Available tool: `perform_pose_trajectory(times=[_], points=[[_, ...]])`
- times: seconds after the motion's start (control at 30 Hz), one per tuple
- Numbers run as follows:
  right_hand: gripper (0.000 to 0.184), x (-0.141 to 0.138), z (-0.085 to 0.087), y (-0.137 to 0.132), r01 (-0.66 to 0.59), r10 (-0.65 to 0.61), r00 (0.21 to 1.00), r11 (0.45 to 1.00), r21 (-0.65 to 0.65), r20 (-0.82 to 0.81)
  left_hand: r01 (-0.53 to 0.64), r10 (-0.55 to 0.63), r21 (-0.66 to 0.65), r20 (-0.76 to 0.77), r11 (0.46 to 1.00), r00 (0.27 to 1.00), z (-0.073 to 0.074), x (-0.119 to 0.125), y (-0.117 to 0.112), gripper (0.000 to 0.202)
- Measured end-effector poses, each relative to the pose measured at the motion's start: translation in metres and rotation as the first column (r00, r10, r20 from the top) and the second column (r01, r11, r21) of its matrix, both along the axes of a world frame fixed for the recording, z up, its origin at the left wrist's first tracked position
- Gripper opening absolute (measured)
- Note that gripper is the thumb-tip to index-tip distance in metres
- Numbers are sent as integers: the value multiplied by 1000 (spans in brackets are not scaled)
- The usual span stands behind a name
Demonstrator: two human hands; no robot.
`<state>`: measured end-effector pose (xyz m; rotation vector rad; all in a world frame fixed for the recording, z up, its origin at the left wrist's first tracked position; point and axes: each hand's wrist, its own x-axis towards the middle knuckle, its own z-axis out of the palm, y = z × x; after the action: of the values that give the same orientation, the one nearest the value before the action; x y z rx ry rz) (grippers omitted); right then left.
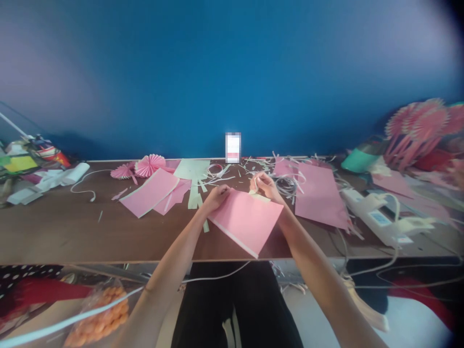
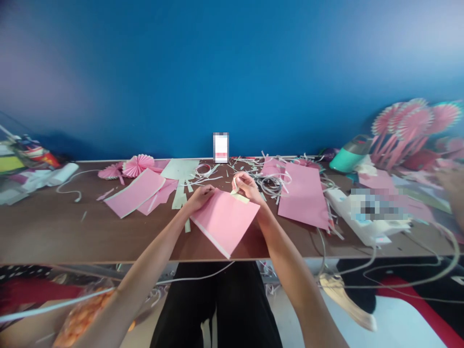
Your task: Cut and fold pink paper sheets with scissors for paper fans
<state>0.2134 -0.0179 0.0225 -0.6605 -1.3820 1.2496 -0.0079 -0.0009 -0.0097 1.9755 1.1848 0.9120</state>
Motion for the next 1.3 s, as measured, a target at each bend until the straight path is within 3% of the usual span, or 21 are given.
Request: perform_pose_trajectory(times=[0.1, 0.3, 0.57, 0.97, 1.3], points=[[31, 0, 3, -1, 2, -2, 1000, 1000, -4, -14, 6, -7, 36, 36, 999, 999, 0, 1, -2, 33], [25, -2, 11, -9, 27, -28, 999, 999, -21, -19, -4, 6, -48, 41, 999, 999, 4, 3, -9, 38], [27, 3, 3, 2, 43, -43, 997, 999, 3, -68, -46, 46, 17, -5, 999, 999, 0, 4, -5, 40], [30, 15, 4, 3, 273, -268, 952, 962, 13, -150, -37, 36, 59, 26, 998, 999, 5, 3, -10, 36], [21, 19, -1, 11, 69, -98, 933, 993, -94, -347, -100, 99, 86, 15, 991, 995, 4, 2, -6, 27]])
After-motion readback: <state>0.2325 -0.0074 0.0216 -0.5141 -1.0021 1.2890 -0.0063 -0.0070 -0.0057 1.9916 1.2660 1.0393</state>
